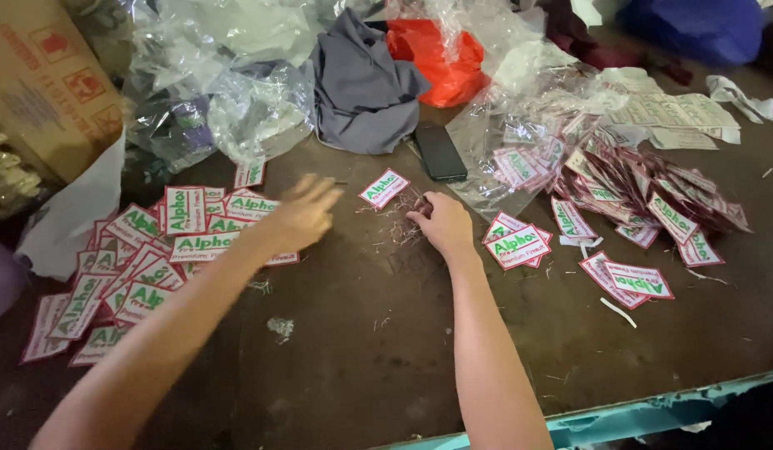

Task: Trimming excess threads from fabric labels using a small cutting tool at a workbench.

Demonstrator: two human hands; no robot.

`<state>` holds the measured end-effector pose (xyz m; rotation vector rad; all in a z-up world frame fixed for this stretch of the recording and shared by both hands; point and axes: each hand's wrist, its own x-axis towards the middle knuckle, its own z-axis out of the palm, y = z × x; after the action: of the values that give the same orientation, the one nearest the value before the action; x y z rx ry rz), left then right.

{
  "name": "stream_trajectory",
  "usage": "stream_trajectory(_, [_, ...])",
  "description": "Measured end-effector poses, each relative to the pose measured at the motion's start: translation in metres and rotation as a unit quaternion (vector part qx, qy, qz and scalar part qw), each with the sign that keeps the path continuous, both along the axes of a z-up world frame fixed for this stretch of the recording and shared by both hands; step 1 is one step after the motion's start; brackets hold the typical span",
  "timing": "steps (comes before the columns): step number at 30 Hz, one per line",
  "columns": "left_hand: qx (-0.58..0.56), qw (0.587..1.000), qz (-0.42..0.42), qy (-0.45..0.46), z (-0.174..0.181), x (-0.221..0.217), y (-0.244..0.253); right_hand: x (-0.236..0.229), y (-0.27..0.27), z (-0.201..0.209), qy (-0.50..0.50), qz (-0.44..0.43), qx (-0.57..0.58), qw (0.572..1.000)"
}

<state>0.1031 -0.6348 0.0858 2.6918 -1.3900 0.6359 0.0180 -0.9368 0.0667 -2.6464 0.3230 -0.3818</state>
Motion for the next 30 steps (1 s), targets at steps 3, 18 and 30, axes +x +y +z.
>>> stream_trajectory(3, [0.024, 0.992, -0.039, 0.116, 0.014, -0.005, -0.049, 0.0, 0.001, 0.003, -0.001, 0.016, -0.005, 1.0])
stream_trajectory(18, [0.127, 0.987, 0.095, 0.015, -0.012, -0.006, 0.082, -0.002, 0.002, 0.003, -0.003, 0.0, 0.046, 0.999])
stream_trajectory(30, [0.098, 0.954, 0.186, 0.214, 0.02, -0.01, -0.039, 0.005, -0.004, -0.011, -0.058, -0.014, 0.055, 0.997])
